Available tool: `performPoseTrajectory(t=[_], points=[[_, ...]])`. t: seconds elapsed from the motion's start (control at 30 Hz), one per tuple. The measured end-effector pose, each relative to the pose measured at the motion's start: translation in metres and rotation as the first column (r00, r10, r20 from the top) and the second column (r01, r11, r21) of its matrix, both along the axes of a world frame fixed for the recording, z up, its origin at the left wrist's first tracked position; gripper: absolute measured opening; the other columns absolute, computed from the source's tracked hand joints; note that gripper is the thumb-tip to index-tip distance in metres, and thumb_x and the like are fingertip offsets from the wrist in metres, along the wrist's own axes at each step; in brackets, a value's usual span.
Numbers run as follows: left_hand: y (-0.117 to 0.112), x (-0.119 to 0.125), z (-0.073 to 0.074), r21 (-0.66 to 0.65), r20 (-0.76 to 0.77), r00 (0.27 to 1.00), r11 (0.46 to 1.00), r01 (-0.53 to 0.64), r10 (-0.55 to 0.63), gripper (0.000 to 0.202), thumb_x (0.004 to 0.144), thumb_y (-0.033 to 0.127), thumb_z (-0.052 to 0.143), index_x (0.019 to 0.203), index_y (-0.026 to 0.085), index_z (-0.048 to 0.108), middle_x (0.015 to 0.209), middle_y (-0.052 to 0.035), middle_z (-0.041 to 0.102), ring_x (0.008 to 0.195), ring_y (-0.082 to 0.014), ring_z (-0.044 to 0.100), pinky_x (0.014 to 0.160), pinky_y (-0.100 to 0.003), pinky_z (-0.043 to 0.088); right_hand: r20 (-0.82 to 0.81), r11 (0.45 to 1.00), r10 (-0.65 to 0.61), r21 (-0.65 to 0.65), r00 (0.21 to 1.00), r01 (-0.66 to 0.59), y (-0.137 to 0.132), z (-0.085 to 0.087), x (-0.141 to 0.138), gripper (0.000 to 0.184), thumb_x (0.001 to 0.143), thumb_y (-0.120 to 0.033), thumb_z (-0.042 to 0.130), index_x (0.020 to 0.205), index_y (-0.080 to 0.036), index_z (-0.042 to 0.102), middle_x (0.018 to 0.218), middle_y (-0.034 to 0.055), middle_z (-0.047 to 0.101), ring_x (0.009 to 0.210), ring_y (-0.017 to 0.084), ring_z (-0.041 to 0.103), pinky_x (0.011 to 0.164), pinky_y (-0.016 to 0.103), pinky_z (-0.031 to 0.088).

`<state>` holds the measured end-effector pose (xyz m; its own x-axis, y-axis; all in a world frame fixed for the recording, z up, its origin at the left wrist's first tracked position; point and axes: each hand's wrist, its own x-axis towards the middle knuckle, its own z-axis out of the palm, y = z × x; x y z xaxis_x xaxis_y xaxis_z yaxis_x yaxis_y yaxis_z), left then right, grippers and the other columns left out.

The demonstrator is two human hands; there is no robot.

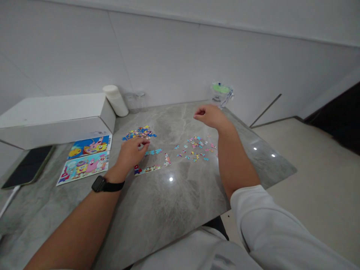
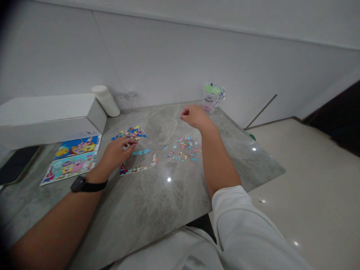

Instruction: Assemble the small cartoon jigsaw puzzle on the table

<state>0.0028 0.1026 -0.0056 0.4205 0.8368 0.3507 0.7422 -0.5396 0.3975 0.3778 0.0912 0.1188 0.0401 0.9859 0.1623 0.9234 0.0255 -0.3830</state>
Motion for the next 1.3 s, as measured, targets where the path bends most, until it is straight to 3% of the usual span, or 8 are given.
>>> performPoseTrajectory(t=[0.2,0.37,0.53,0.7,0.87,1.0,1.1,1.3], points=[[0.002,-0.001,-0.006,0.003,-0.007,1.0,1.0,0.006,-0.006,0.029,0.096,0.039,0.055,0.105,0.024,0.078,0.11,-0.0057,0.08,0.096,-0.0257,0.071,0.093,-0.041,0.054,0.193,0.973,-0.047,-0.215,0.98,0.089,0.017,-0.025,0.023,0.011,0.085,-0.025,0.08,0.094,-0.019,0.083,0.094,0.0089,0.08,0.083,0.022,0.07,0.076,0.031,0.05],[0.003,-0.001,-0.008,0.008,-0.014,1.0,1.0,0.006,-0.006,0.027,0.095,0.038,0.056,0.104,0.024,0.077,0.11,-0.0052,0.08,0.095,-0.0251,0.071,0.091,-0.04,0.053,0.285,0.887,0.026,-0.448,0.958,0.109,0.029,-0.055,0.022,0.016,0.076,-0.015,0.084,0.091,-0.022,0.084,0.098,0.0082,0.082,0.087,0.023,0.072,0.075,0.03,0.052],[0.001,-0.001,-0.005,0.002,-0.007,1.0,1.0,0.007,-0.007,0.027,0.096,0.038,0.056,0.104,0.025,0.077,0.111,-0.0056,0.08,0.1,-0.0263,0.072,0.09,-0.04,0.053,0.301,0.835,0.12,-0.545,0.946,0.067,0.037,-0.077,0.02,0.025,0.067,-0.017,0.088,0.09,-0.024,0.085,0.094,0.0059,0.082,0.085,0.022,0.073,0.074,0.029,0.055],[0.0,0.0,-0.001,-0.014,-0.009,1.0,1.0,0.009,-0.009,0.027,0.096,0.038,0.056,0.103,0.025,0.077,0.109,-0.0058,0.08,0.097,-0.0263,0.072,0.09,-0.04,0.054,0.324,0.848,0.172,-0.529,0.93,0.028,0.039,-0.084,0.022,0.02,0.062,-0.021,0.089,0.081,-0.023,0.082,0.078,0.004,0.078,0.069,0.019,0.069,0.066,0.029,0.054],[-0.001,0.001,0.0,-0.01,-0.012,1.0,1.0,0.001,-0.001,0.027,0.097,0.038,0.055,0.102,0.024,0.077,0.11,-0.0061,0.079,0.101,-0.026,0.071,0.094,-0.04,0.053,0.235,0.812,0.159,-0.584,0.959,0.009,0.035,-0.073,0.027,0.011,0.07,-0.023,0.085,0.08,-0.022,0.08,0.072,0.0019,0.074,0.068,0.018,0.067,0.066,0.028,0.051],[-0.003,0.002,0.003,0.037,0.035,0.999,0.999,-0.001,0.0,0.025,0.098,0.034,0.056,0.103,0.022,0.077,0.116,-0.0079,0.078,0.111,-0.027,0.07,0.102,-0.042,0.052,0.025,0.866,0.134,-0.488,0.991,-0.104,0.03,-0.053,0.019,0.01,0.078,-0.018,0.078,0.088,-0.019,0.076,0.079,0.0033,0.075,0.07,0.016,0.066,0.066,0.025,0.048],[-0.006,0.005,0.007,0.034,0.111,0.994,0.999,-0.011,0.007,0.022,0.096,0.031,0.058,0.104,0.023,0.077,0.116,-0.0075,0.078,0.114,-0.0266,0.069,0.105,-0.043,0.052,-0.151,0.906,0.224,-0.332,0.963,-0.263,0.025,-0.04,-0.001,0.013,0.083,-0.019,0.073,0.096,-0.017,0.073,0.083,0.0043,0.074,0.073,0.015,0.065,0.067,0.024,0.048],[-0.017,0.013,0.025,-0.056,0.304,0.951,0.995,0.078,-0.057,0.019,0.096,0.032,0.061,0.102,0.022,0.077,0.109,-0.0057,0.077,0.099,-0.0209,0.07,0.094,-0.036,0.055,-0.416,0.864,0.416,-0.096,0.809,-0.494,0.012,-0.04,-0.068,0.021,0.09,-0.033,0.064,0.101,-0.019,0.074,0.088,0.0033,0.072,0.08,0.016,0.063,0.072,0.026,0.049]])
